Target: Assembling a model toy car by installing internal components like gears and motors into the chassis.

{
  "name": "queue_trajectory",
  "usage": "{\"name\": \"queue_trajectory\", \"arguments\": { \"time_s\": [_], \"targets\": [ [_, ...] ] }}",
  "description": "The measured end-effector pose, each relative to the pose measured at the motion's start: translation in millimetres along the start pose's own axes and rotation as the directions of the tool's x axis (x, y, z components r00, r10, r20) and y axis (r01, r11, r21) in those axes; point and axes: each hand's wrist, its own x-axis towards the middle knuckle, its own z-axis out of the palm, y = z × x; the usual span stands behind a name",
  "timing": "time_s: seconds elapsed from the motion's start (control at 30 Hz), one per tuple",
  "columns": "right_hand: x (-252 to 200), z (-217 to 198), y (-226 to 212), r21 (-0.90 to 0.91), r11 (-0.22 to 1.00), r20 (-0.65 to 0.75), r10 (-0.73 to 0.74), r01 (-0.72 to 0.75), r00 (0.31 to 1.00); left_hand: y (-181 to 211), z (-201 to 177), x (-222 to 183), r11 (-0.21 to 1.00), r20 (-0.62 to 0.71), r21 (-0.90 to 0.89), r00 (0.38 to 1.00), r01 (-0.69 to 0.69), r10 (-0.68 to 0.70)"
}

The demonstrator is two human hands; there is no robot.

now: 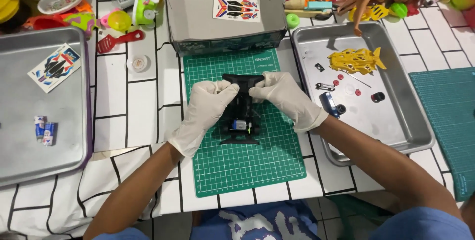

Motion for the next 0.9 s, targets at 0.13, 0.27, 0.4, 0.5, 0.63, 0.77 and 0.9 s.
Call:
{"name": "queue_trajectory", "arguments": {
  "time_s": [0.13, 0.27, 0.4, 0.5, 0.63, 0.77, 0.9],
  "targets": [
    [-6.8, 2.9, -14.6, 0.033, 0.999, 0.017, 0.001, -0.002, 1.0, 11.7, 0.9, -3.3, 1.0, -0.008, -0.012, 1.0, 0.009, -0.009],
    [-8.9, 1.8, -17.7, 0.172, 0.985, -0.027, -0.011, 0.016, 1.0, 41.0, 5.4, -14.5, 0.998, -0.062, -0.031, 0.997, 0.051, -0.053],
    [-7.1, 0.6, -15.1, 0.189, 0.981, -0.041, -0.031, 0.038, 0.999, 39.9, 4.5, -11.9, 0.989, -0.04, -0.124, 0.996, 0.076, -0.081],
    [-2.3, 0.1, -7.6, 0.158, 0.985, -0.032, -0.061, 0.066, 0.998, 30.1, 5.0, -8.6, 0.996, -0.077, -0.083, 0.996, 0.042, -0.048],
    [-7.0, 3.8, -16.3, 0.196, 0.978, -0.05, -0.067, 0.076, 0.996, 26.6, 1.9, -8.7, 0.996, -0.115, -0.065, 0.991, 0.059, -0.066],
    [-22.0, -10.3, -37.5, 0.185, 0.982, -0.003, -0.047, 0.047, 0.999, 26.5, 3.4, -5.7, 0.996, -0.106, -0.078, 0.993, 0.038, -0.047],
    [-25.7, -17.1, -39.6, 0.172, 0.978, 0.041, -0.124, 0.115, 0.991, 17.7, 1.5, -4.0, 0.998, -0.093, -0.04, 0.994, 0.051, -0.055]
  ]
}}
